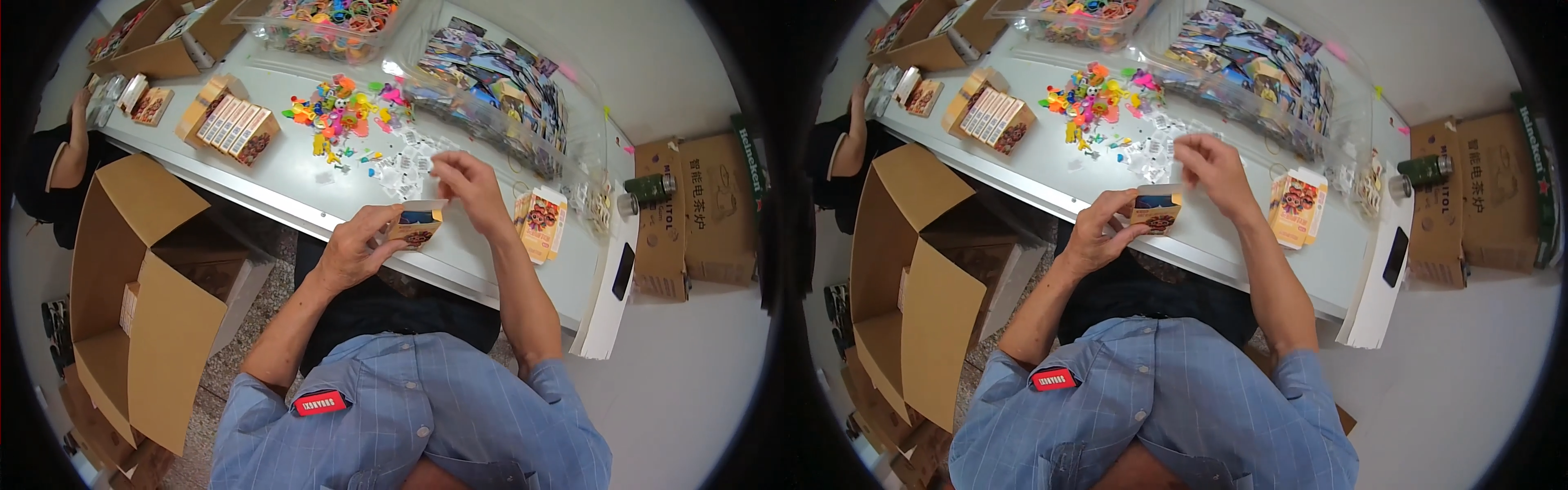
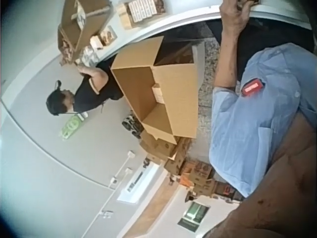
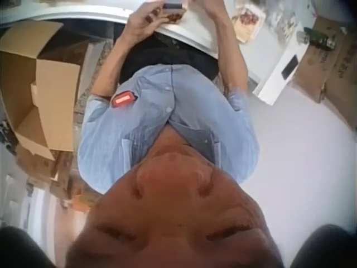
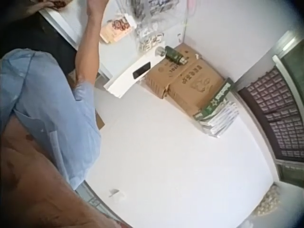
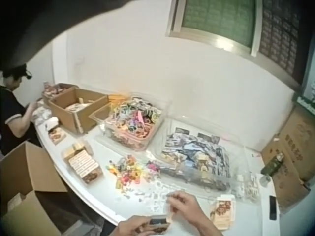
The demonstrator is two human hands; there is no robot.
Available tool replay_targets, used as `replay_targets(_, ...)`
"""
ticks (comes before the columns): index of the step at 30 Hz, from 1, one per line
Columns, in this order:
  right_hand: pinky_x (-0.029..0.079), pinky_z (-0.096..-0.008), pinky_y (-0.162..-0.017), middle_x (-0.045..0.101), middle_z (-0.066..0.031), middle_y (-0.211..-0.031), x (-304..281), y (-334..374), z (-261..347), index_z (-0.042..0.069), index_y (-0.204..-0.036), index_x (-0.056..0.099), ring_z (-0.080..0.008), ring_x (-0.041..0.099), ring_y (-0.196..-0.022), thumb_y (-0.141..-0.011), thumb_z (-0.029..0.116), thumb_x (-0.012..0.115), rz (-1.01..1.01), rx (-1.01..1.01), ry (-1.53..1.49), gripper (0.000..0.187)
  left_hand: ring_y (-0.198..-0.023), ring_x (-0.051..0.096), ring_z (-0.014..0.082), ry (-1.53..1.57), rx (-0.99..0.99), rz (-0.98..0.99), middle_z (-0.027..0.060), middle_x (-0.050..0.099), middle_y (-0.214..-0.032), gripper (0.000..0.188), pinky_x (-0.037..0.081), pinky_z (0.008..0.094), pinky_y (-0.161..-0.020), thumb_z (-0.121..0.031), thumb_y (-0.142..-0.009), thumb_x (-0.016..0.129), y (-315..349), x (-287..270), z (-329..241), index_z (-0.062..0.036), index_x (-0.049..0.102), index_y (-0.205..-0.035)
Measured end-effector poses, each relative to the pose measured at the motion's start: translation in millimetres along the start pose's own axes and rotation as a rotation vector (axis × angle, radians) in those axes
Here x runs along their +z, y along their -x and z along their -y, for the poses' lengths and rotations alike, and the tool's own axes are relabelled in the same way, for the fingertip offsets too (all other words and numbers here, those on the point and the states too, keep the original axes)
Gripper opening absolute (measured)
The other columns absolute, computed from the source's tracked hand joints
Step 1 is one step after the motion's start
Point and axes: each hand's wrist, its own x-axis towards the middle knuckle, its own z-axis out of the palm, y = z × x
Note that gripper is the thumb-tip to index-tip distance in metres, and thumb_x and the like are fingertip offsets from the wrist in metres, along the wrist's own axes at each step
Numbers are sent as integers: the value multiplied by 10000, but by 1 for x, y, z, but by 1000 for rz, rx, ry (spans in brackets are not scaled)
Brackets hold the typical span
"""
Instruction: Packing small plastic toy parts into cardboard boxes.
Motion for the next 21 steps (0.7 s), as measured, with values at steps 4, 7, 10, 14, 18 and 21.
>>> replay_targets(4,503,-290,-621,679,-85,-953,28,-68,-7,-3,-1136,672,-130,608,-692,-908,230,714,-161,-328,481,329,-857,702,225,-99,36,-141,158,663,-1124,639,581,288,-630,-9,-765,822,10,-13,4,-65,556,-1344)
replay_targets(7,522,-405,-737,676,-188,-1067,49,-98,-5,6,-1118,694,-298,660,-767,-883,217,706,-267,-589,906,317,-857,701,207,-130,16,-278,154,663,-1125,667,575,274,-610,6,-755,828,18,-22,9,-64,550,-1358)
replay_targets(10,518,-431,-771,682,-185,-1059,58,-116,-7,7,-1093,705,-322,670,-810,-881,190,689,-209,-408,1141,281,-853,698,191,-140,-3,-360,148,660,-1125,684,571,265,-598,16,-754,828,18,-29,12,-64,543,-1371)
replay_targets(14,523,-409,-764,690,-181,-1001,44,-120,-15,14,-1075,716,-301,670,-806,-865,171,693,-154,-413,1032,263,-850,697,183,-109,5,-389,139,655,-1116,692,573,262,-600,19,-760,822,9,-33,17,-63,531,-1383)
replay_targets(18,499,-302,-650,687,-83,-836,37,-108,-15,-6,-1013,717,-158,628,-707,-876,132,716,-190,-425,620,194,-867,698,185,-78,-29,-381,130,653,-1107,697,584,273,-633,9,-770,817,-1,-32,27,-61,518,-1395)
replay_targets(21,459,-247,-577,660,-32,-782,34,-90,2,-16,-975,704,-88,580,-649,-889,83,721,-172,-321,220,132,-882,697,179,42,-81,-388,123,652,-1112,695,582,272,-658,3,-775,815,-1,-24,41,-62,515,-1399)
